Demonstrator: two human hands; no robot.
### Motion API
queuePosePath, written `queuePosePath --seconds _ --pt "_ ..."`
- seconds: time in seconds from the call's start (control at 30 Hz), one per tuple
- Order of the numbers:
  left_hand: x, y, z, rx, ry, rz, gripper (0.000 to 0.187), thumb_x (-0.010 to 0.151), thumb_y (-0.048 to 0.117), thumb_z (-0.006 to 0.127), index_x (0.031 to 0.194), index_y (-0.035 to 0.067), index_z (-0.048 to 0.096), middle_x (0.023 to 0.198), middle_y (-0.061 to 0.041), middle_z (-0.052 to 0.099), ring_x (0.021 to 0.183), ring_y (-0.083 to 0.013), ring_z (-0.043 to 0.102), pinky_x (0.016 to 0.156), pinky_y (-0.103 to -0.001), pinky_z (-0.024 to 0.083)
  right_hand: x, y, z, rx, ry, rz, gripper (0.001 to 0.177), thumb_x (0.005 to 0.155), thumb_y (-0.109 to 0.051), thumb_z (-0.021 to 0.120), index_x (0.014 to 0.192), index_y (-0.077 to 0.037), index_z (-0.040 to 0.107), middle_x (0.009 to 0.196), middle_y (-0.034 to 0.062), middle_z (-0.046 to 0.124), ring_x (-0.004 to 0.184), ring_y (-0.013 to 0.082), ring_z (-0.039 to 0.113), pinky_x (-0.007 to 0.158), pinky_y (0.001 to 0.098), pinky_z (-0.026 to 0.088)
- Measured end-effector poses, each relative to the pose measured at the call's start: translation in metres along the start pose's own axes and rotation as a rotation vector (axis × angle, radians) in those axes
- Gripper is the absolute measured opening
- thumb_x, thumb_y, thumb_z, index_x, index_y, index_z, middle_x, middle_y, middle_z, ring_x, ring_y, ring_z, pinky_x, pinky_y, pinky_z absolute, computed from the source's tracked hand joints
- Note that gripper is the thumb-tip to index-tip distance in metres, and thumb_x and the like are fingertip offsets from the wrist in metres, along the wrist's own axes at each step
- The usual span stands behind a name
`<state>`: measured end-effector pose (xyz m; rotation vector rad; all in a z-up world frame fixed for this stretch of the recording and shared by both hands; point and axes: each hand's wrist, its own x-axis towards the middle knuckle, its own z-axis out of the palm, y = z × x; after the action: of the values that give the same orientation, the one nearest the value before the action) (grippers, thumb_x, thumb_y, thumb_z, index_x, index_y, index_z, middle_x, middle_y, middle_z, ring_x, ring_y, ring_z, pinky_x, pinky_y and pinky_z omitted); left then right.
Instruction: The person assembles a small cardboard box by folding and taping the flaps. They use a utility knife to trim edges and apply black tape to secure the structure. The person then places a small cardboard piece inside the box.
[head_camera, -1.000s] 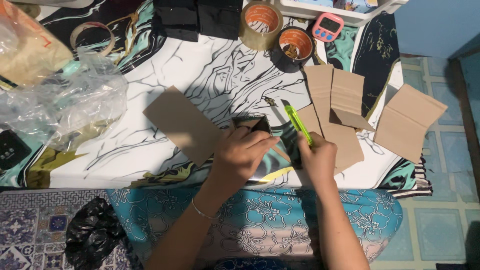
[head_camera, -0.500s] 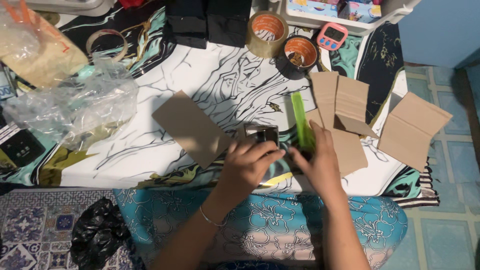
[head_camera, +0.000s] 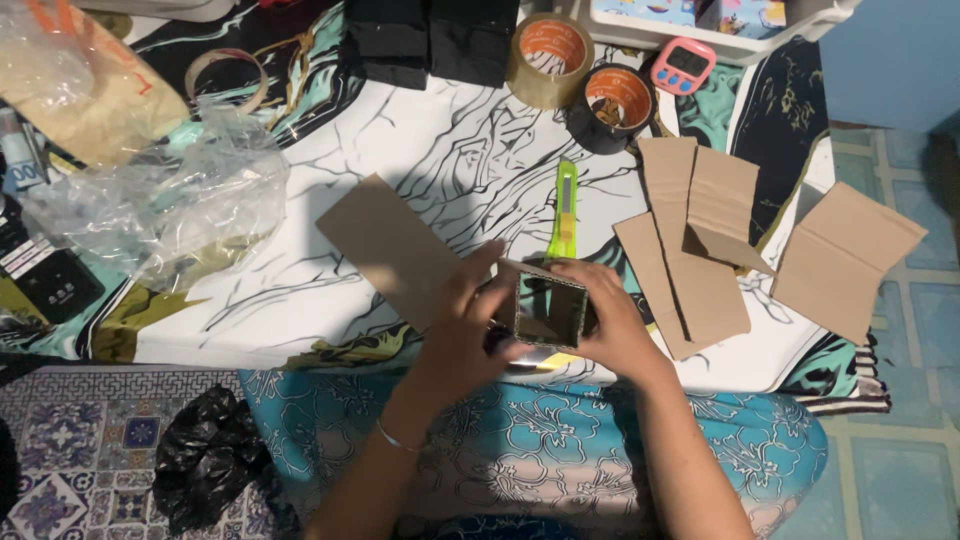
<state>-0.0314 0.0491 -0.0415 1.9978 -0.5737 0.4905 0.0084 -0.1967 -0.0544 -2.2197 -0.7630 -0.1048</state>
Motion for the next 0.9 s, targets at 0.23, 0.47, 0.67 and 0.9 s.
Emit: queuePosePath --seconds 0.23,0.47,0.67,0.9 --pt "-0.005 -0.014 -0.003 -0.154 -0.143 0.036 0.078 0.083 0.010 0.073 0.153 0.011 0.040 0.159 -0.008 0.046 0.148 -0.0324 0.045 0.124 -0.046 0.039 -0.002 -0.001 -0.006 0.088 -0.043 0.031 0.077 0.070 -0.028 0.078 0.140 -0.009 0.053 0.144 0.0117 0.060 0.135 0.0337 0.054 0.116 0.0453 0.039" --pt "-0.006 -0.015 0.008 -0.129 -0.100 0.143 0.072 0.084 0.012 0.077 0.148 0.012 0.042 0.156 -0.008 0.047 0.146 -0.0322 0.048 0.123 -0.047 0.043 -0.001 -0.009 0.007 0.080 0.045 -0.076 0.072 0.078 -0.016 0.080 0.137 -0.011 0.040 0.139 0.0136 0.053 0.133 0.0366 0.052 0.116 0.0469 0.041" --pt "-0.009 -0.014 0.010 -0.113 -0.043 0.154 0.072 0.083 0.011 0.078 0.146 0.012 0.044 0.155 -0.008 0.049 0.146 -0.0315 0.049 0.123 -0.047 0.046 0.003 -0.017 0.010 0.043 0.086 -0.169 0.085 0.067 -0.020 0.089 0.133 -0.010 0.035 0.132 0.0165 0.052 0.123 0.0375 0.051 0.106 0.0479 0.044" --pt "-0.011 -0.015 0.014 -0.113 -0.040 0.167 0.068 0.087 0.010 0.077 0.147 0.013 0.045 0.156 -0.007 0.048 0.148 -0.0312 0.047 0.125 -0.047 0.043 0.001 -0.014 0.013 0.042 0.115 -0.170 0.083 0.071 -0.017 0.088 0.134 -0.012 0.036 0.132 0.0157 0.053 0.118 0.0353 0.056 0.108 0.0475 0.045"
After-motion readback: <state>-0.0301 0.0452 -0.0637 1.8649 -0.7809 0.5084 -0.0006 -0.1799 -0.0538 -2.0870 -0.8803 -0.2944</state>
